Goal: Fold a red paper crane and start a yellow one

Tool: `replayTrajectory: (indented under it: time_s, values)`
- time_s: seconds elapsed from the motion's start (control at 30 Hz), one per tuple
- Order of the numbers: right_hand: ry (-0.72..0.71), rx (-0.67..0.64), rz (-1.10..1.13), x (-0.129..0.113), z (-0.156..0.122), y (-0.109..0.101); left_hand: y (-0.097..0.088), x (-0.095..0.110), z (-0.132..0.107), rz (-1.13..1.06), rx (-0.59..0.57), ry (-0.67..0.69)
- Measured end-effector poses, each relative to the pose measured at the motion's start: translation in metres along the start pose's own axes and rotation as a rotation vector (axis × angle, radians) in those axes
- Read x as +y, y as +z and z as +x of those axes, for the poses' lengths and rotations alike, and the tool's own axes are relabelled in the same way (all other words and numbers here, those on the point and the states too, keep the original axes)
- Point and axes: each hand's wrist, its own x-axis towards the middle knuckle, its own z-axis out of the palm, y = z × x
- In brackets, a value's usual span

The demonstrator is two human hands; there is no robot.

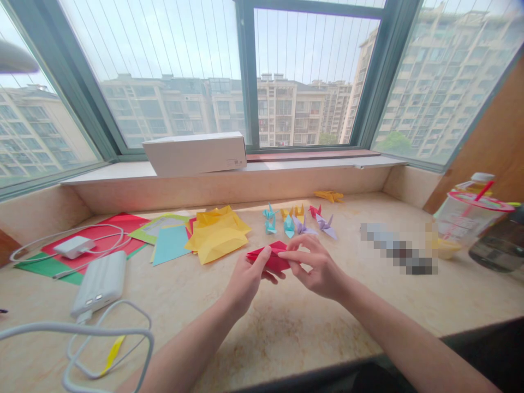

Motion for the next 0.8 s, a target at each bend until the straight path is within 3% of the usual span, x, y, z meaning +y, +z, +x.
replayTrajectory:
  time_s: [0.23,0.5,0.8]
  values:
    - [0.118,0.044,0.221,-0.002,0.0017,0.0049,-0.0003,-0.0011,0.0004,0.016,0.009,0.011]
    - [0.418,0.023,0.427,-0.0053,0.0064,0.0033,0.0002,0.0006,-0.0002,0.08,-0.017,0.02]
    - [0.498,-0.014,0.505,-0.0026,0.0074,0.0039,0.0012,0.0042,-0.0035,0.11,-0.017,0.03]
